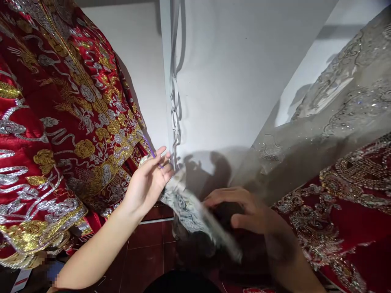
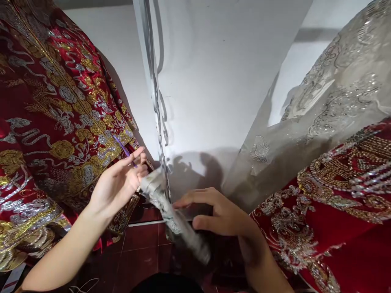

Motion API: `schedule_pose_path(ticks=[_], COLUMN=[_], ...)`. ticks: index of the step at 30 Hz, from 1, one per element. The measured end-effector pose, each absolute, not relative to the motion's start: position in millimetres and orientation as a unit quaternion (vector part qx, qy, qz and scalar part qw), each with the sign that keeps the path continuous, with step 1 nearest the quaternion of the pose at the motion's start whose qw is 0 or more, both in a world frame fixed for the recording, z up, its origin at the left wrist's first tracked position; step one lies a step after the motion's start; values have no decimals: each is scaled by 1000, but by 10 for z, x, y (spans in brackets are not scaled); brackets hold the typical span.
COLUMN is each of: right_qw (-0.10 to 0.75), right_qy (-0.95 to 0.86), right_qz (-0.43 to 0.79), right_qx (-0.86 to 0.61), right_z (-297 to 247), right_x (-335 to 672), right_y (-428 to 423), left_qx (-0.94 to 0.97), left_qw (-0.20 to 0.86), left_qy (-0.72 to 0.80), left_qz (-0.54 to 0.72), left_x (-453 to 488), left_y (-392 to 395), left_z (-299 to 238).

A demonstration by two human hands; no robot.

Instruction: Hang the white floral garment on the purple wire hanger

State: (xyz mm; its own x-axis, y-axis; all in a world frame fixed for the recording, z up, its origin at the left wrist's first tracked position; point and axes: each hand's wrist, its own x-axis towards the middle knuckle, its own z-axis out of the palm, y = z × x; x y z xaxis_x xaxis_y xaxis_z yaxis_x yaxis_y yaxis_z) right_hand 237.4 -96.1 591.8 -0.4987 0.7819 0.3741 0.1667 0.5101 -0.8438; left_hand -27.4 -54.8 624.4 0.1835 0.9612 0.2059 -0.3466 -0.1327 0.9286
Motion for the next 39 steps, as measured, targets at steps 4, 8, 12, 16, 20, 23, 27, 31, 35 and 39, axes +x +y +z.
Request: schedule_pose_path(ticks=[4, 8, 12, 16, 20, 23, 27, 31, 35, 39], right_qw=[412, 444, 397, 535, 663, 721, 762, 767, 774, 764], right_qy=[-752, -737, -743, -596, -481, -439, -416, -415, -388, -397], right_qz=[400, 281, 349, 422, 377, 326, 265, 233, 242, 264], right_qx=[-325, -425, -412, -425, -433, -426, -419, -431, -438, -435], right_z=[5713, 5452, 5307, 5400, 5704, 5902, 5941, 5686, 5363, 5239], right_x=[2372, 2236, 2215, 2337, 2354, 2294, 2253, 2331, 2417, 2412], right_y=[-569, -223, -28, 167, 385, 484, 455, 281, 121, 48], left_qx=[476, 547, 674, 726, 690, 698, 783, 792, 781, 736], left_qw=[702, 719, 570, 353, 53, -67, 111, 257, 272, 287], left_qy=[331, 360, 399, 434, 421, 340, 371, 442, 461, 484], left_qz=[415, 232, 247, 400, 586, 627, 486, 332, 322, 378], left_x=[-640, -859, -989, -1171, -1168, -988, -635, -369, -239, -111], left_y=[-702, -865, -736, -486, -504, -606, -618, -531, -497, -457], left_z=[6305, 6397, 6469, 6431, 6247, 5997, 5575, 5130, 4701, 4420])
